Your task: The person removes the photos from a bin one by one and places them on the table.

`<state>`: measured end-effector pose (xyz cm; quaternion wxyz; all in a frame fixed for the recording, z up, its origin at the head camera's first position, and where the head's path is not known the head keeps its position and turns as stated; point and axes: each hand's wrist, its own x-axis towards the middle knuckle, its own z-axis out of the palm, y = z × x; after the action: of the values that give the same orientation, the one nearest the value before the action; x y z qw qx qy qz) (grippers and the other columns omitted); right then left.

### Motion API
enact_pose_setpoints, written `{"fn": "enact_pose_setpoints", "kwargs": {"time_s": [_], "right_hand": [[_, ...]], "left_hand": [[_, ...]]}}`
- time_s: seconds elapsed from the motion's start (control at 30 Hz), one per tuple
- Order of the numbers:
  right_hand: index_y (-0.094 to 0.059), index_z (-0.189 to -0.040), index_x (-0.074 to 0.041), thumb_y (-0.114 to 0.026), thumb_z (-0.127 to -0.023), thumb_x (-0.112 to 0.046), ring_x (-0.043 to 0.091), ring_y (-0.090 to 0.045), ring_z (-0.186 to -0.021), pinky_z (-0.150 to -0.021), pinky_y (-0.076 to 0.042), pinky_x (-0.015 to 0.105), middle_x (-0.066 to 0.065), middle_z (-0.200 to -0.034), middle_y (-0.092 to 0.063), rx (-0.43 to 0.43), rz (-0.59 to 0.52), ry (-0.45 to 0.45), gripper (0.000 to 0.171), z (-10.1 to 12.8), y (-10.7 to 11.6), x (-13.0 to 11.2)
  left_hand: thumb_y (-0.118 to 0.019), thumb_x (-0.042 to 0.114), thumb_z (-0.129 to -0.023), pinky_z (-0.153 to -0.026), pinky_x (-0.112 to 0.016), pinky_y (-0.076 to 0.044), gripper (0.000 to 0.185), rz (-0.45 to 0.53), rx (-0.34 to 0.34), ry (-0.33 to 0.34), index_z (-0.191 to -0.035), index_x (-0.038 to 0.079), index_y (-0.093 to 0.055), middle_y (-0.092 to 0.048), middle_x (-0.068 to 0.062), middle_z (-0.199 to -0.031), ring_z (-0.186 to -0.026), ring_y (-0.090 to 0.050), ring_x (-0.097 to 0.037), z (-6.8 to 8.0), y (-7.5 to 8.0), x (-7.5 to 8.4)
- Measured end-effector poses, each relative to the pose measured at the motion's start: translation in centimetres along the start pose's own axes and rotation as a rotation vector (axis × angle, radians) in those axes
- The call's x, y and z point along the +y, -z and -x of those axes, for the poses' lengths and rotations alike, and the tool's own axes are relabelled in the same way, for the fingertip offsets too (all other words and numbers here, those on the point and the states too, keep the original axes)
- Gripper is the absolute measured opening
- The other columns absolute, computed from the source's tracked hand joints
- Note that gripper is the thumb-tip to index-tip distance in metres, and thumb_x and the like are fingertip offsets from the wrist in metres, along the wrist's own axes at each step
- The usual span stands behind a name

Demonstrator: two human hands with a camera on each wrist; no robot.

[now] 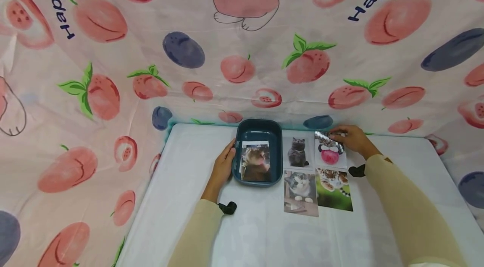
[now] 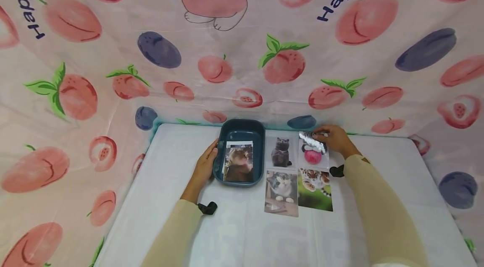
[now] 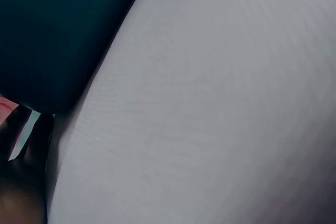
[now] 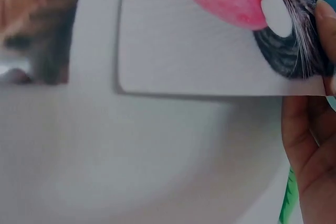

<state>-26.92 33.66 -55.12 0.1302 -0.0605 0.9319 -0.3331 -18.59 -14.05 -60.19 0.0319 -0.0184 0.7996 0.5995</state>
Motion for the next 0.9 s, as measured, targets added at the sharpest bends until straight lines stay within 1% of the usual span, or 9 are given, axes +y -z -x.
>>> {"fn": "enact_pose_setpoints", "kwargs": {"time_s": [0.03, 0.17, 0.27, 0.5, 0.63, 0.8, 0.9], "right_hand": [[-0.065, -0.132, -0.005, -0.065, -0.101, -0.036, 0.046, -0.047, -0.133, -0.106, -0.042, 0.065, 0.025, -0.137, -0.058, 0.008, 0.003, 0.002, 0.044, -0.1, -0.1, 0.0], [-0.069, -0.127, -0.005, -0.067, -0.1, -0.035, 0.039, -0.054, -0.12, -0.097, -0.046, 0.056, 0.023, -0.134, -0.062, 0.037, 0.019, 0.007, 0.04, -0.6, -0.7, 0.1], [-0.07, -0.124, -0.005, -0.068, -0.1, -0.033, 0.036, -0.055, -0.111, -0.091, -0.046, 0.051, 0.022, -0.131, -0.064, 0.061, 0.05, 0.017, 0.037, -0.8, -1.0, 0.2], [-0.072, -0.117, -0.002, -0.071, -0.098, -0.027, 0.04, -0.057, -0.113, -0.095, -0.047, 0.058, 0.024, -0.123, -0.066, 0.115, 0.06, 0.018, 0.032, -1.1, -1.8, 0.1], [-0.073, -0.114, -0.003, -0.072, -0.097, -0.026, 0.04, -0.06, -0.112, -0.095, -0.048, 0.058, 0.023, -0.119, -0.069, 0.137, 0.069, 0.024, 0.029, -1.3, -2.3, 0.2], [-0.075, -0.113, -0.004, -0.073, -0.096, -0.026, 0.04, -0.062, -0.11, -0.092, -0.05, 0.058, 0.022, -0.117, -0.069, 0.143, 0.093, 0.021, 0.028, -1.3, -2.5, 0.0], [-0.075, -0.113, -0.004, -0.073, -0.096, -0.026, 0.04, -0.061, -0.11, -0.093, -0.049, 0.058, 0.022, -0.119, -0.068, 0.131, 0.098, 0.006, 0.028, -1.3, -2.6, -0.1]], "left_hand": [[-0.041, 0.057, -0.106, -0.127, -0.05, -0.024, 0.046, 0.002, 0.0, 0.001, -0.151, 0.049, -0.043, -0.042, 0.014, -0.16, -0.154, -0.031, -0.017, 0.0, 0.0, 0.0], [-0.043, 0.057, -0.105, -0.127, -0.05, -0.023, 0.045, 0.012, 0.003, 0.002, -0.15, 0.05, -0.044, -0.042, 0.013, -0.16, -0.154, -0.032, -0.018, 0.0, 0.0, 0.0], [-0.043, 0.058, -0.105, -0.127, -0.051, -0.023, 0.045, 0.011, 0.004, 0.007, -0.15, 0.05, -0.044, -0.043, 0.013, -0.16, -0.154, -0.032, -0.019, 0.0, 0.1, 0.0], [-0.042, 0.057, -0.106, -0.127, -0.052, -0.023, 0.046, 0.009, 0.001, 0.006, -0.151, 0.049, -0.044, -0.042, 0.012, -0.161, -0.155, -0.031, -0.02, 0.1, 0.0, 0.1], [-0.042, 0.058, -0.105, -0.127, -0.051, -0.023, 0.048, 0.006, -0.001, 0.005, -0.152, 0.048, -0.043, -0.041, 0.013, -0.161, -0.155, -0.031, -0.019, 0.1, 0.0, 0.1], [-0.041, 0.06, -0.105, -0.127, -0.05, -0.024, 0.049, 0.008, -0.011, 0.02, -0.152, 0.049, -0.042, -0.04, 0.016, -0.161, -0.155, -0.03, -0.016, 0.1, 0.1, 0.2], [-0.041, 0.058, -0.106, -0.127, -0.05, -0.024, 0.048, 0.013, -0.013, 0.012, -0.152, 0.048, -0.042, -0.04, 0.014, -0.161, -0.155, -0.03, -0.017, 0.1, 0.1, 0.3]]}}
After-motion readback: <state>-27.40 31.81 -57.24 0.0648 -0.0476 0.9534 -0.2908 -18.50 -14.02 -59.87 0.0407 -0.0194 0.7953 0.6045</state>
